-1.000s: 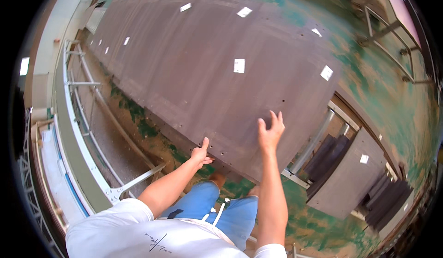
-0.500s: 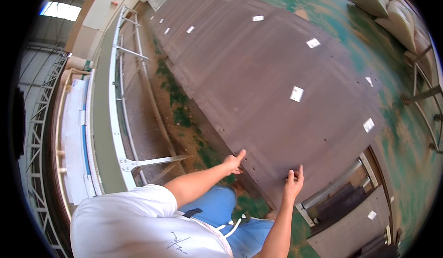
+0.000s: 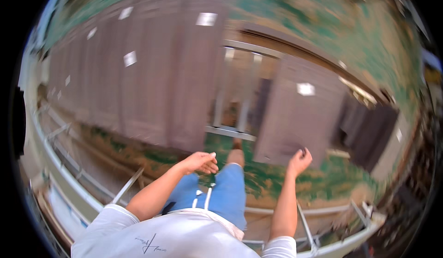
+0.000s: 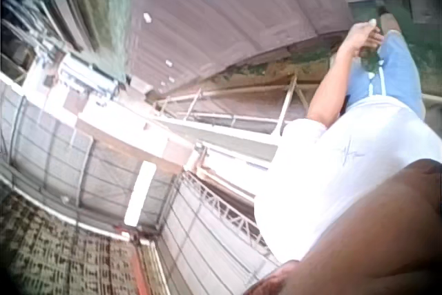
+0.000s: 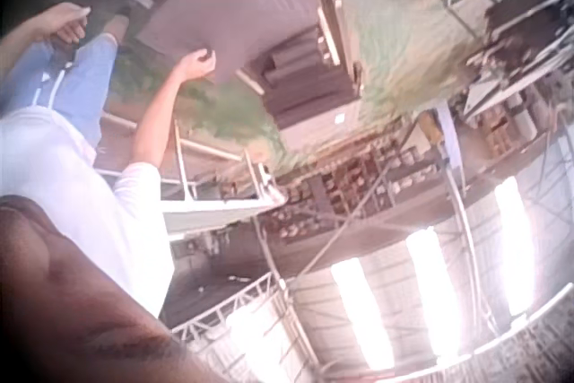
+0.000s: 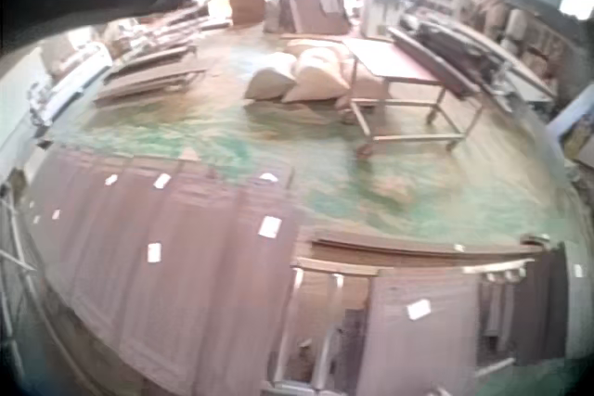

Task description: The person uses a hand tool to scrape the edge of a wooden panel, feeds it through an edge-banding machine, and then stacks the finished panels onto a rack.

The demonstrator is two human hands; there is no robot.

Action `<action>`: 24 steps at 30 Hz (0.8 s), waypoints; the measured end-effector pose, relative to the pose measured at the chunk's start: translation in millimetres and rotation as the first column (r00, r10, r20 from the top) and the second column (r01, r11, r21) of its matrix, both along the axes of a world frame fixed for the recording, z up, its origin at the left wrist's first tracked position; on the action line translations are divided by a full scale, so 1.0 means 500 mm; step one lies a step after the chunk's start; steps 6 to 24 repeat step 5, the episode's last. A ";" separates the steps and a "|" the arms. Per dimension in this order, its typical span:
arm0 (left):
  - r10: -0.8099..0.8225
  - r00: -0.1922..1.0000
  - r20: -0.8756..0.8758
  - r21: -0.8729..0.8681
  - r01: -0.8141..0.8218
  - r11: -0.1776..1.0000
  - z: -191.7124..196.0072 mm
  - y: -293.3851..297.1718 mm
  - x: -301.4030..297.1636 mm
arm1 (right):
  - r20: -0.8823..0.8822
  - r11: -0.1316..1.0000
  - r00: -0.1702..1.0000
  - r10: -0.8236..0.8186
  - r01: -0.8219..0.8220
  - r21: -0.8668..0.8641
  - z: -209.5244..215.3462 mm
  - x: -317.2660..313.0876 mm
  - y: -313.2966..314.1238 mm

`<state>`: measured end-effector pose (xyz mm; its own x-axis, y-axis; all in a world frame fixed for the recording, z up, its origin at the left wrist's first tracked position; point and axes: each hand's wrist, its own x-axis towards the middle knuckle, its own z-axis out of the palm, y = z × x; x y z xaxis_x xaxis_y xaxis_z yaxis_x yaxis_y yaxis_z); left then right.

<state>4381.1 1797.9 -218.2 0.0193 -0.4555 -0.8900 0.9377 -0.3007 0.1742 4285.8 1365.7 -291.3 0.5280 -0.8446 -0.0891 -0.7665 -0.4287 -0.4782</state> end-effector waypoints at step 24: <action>-0.268 0.628 0.731 0.424 -0.109 0.899 -0.121 -0.363 0.044 | -0.113 0.985 0.979 -0.170 0.167 -0.037 -0.018 -0.112 -0.232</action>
